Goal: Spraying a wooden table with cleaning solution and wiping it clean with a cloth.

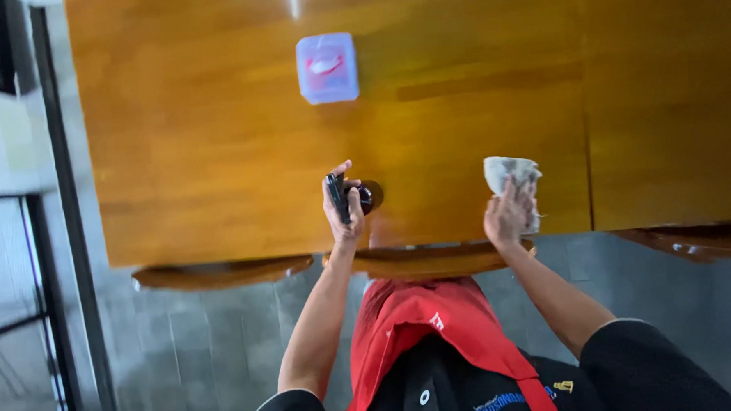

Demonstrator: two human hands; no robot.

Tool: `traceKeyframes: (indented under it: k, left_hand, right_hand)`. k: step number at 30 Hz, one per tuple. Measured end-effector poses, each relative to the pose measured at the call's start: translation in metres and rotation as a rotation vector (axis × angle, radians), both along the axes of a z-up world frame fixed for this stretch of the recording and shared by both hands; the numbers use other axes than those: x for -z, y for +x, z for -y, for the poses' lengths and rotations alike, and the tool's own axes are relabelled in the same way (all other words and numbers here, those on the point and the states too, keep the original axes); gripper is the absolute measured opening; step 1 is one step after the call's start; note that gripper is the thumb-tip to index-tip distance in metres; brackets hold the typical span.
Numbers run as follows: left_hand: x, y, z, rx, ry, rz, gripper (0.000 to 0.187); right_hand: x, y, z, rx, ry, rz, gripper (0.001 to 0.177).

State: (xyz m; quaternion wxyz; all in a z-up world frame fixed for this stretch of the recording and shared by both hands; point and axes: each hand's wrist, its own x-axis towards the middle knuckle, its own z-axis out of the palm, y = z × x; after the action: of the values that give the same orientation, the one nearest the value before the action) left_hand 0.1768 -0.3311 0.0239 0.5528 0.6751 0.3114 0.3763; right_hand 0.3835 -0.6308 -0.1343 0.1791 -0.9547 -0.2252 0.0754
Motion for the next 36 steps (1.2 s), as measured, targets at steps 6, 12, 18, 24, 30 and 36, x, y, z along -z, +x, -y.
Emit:
traceKeyframes:
  k: [6, 12, 18, 24, 30, 36]
  left_hand:
    - [-0.001, -0.103, -0.006, -0.227, -0.052, 0.134, 0.045]
    - [-0.026, -0.176, 0.002, -0.414, -0.064, 0.113, 0.049]
    - [-0.023, -0.205, -0.003, -0.401, -0.026, 0.135, 0.048]
    - [-0.017, -0.168, -0.007, -0.221, -0.071, 0.193, 0.046]
    - [-0.012, -0.101, 0.008, 0.021, -0.137, 0.218, 0.047]
    - [-0.034, -0.047, 0.034, 0.214, -0.127, 0.164, 0.049]
  right_hand:
    - [-0.023, -0.091, -0.143, -0.3, 0.04, -0.038, 0.072]
    - [-0.011, -0.178, -0.281, -0.526, 0.174, 0.013, 0.074]
    - [-0.057, -0.221, -0.289, -0.914, 0.102, -0.17, 0.062]
    - [-0.051, -0.167, -0.201, -1.316, 0.152, -0.117, 0.057]
    - [-0.078, -0.081, -0.071, -1.086, -0.009, -0.203, 0.054]
    - [-0.084, -0.011, 0.029, -0.866, -0.086, -0.215, 0.046]
